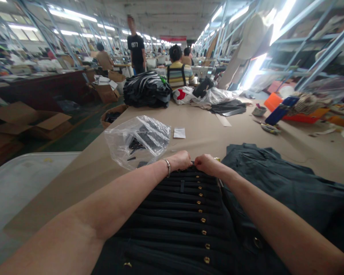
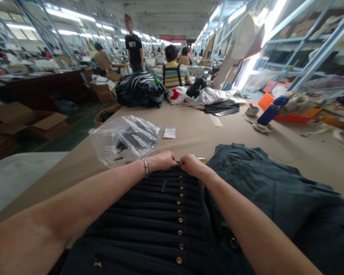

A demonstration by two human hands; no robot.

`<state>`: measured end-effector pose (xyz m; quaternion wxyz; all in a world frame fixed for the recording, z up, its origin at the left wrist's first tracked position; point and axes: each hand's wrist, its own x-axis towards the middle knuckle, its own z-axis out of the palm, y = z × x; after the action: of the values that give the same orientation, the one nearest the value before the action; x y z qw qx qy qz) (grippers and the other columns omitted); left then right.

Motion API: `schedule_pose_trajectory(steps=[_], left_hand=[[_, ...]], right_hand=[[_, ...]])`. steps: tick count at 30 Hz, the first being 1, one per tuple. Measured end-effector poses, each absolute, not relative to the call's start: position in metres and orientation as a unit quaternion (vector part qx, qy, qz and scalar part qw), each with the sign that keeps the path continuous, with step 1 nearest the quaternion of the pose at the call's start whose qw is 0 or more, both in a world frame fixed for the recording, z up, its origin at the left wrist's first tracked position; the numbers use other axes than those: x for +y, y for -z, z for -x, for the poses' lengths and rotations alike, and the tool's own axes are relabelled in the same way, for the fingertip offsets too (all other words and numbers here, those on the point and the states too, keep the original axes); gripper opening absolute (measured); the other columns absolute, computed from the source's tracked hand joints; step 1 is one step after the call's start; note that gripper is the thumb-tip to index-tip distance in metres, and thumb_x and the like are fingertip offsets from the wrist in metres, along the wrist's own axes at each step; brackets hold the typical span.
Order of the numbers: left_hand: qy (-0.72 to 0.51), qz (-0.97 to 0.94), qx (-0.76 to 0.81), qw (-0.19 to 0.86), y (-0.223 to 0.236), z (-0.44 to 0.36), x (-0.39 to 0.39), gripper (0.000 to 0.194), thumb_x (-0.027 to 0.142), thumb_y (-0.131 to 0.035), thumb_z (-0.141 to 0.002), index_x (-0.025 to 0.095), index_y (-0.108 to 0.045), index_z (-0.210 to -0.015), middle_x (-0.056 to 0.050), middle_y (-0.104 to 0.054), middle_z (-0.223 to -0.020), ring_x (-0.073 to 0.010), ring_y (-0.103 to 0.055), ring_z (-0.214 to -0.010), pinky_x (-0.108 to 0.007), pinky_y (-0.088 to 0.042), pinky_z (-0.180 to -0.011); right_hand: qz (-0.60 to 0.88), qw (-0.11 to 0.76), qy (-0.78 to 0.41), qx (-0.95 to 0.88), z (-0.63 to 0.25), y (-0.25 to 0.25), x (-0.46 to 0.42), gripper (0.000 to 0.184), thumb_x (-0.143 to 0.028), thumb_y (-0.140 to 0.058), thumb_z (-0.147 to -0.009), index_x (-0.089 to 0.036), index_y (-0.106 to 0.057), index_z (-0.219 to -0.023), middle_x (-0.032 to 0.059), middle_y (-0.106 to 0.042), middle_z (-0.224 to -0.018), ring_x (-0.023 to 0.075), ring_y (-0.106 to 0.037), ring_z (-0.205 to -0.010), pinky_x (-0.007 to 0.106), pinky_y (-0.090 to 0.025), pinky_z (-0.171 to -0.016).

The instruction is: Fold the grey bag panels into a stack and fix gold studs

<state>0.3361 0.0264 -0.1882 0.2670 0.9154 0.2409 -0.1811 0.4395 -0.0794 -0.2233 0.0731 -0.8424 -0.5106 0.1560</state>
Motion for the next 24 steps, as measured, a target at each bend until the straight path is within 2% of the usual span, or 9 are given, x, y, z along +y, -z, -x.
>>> schedule_pose_trajectory(steps=[7,18,24], left_hand=[[0.17,-0.916,0.255,0.26,0.192,-0.338,0.023,0.023,0.031,-0.054,-0.09,0.012,-0.061,-0.079,0.004,-0.053,-0.059,-0.0095,-0.05,-0.052,-0.024,-0.043,-0.055],[0.159,-0.919,0.263,0.246,0.2,-0.341,0.027,0.023,0.034,-0.059,-0.088,0.012,-0.062,-0.083,-0.002,-0.062,-0.078,-0.0129,-0.06,-0.071,-0.029,-0.05,-0.069],[0.141,-0.921,0.268,0.246,0.199,-0.335,0.035,0.018,0.029,-0.063,-0.084,0.012,-0.062,-0.079,-0.001,-0.061,-0.072,-0.0108,-0.056,-0.064,-0.025,-0.047,-0.061]], right_hand=[[0.836,0.079,-0.167,-0.516,-0.442,0.222,-0.083,0.017,-0.011,-0.06,-0.079,-0.018,-0.074,-0.085,-0.0004,-0.069,-0.075,0.0118,-0.06,-0.071,0.018,-0.037,-0.059],[0.841,0.047,-0.143,-0.52,-0.435,0.217,-0.078,0.02,-0.008,-0.058,-0.076,-0.019,-0.073,-0.084,0.0019,-0.069,-0.078,0.0149,-0.06,-0.074,0.02,-0.037,-0.061],[0.844,0.06,-0.126,-0.518,-0.435,0.218,-0.082,0.015,-0.012,-0.058,-0.078,-0.019,-0.072,-0.079,0.0022,-0.068,-0.076,0.0153,-0.061,-0.073,0.021,-0.038,-0.062]])
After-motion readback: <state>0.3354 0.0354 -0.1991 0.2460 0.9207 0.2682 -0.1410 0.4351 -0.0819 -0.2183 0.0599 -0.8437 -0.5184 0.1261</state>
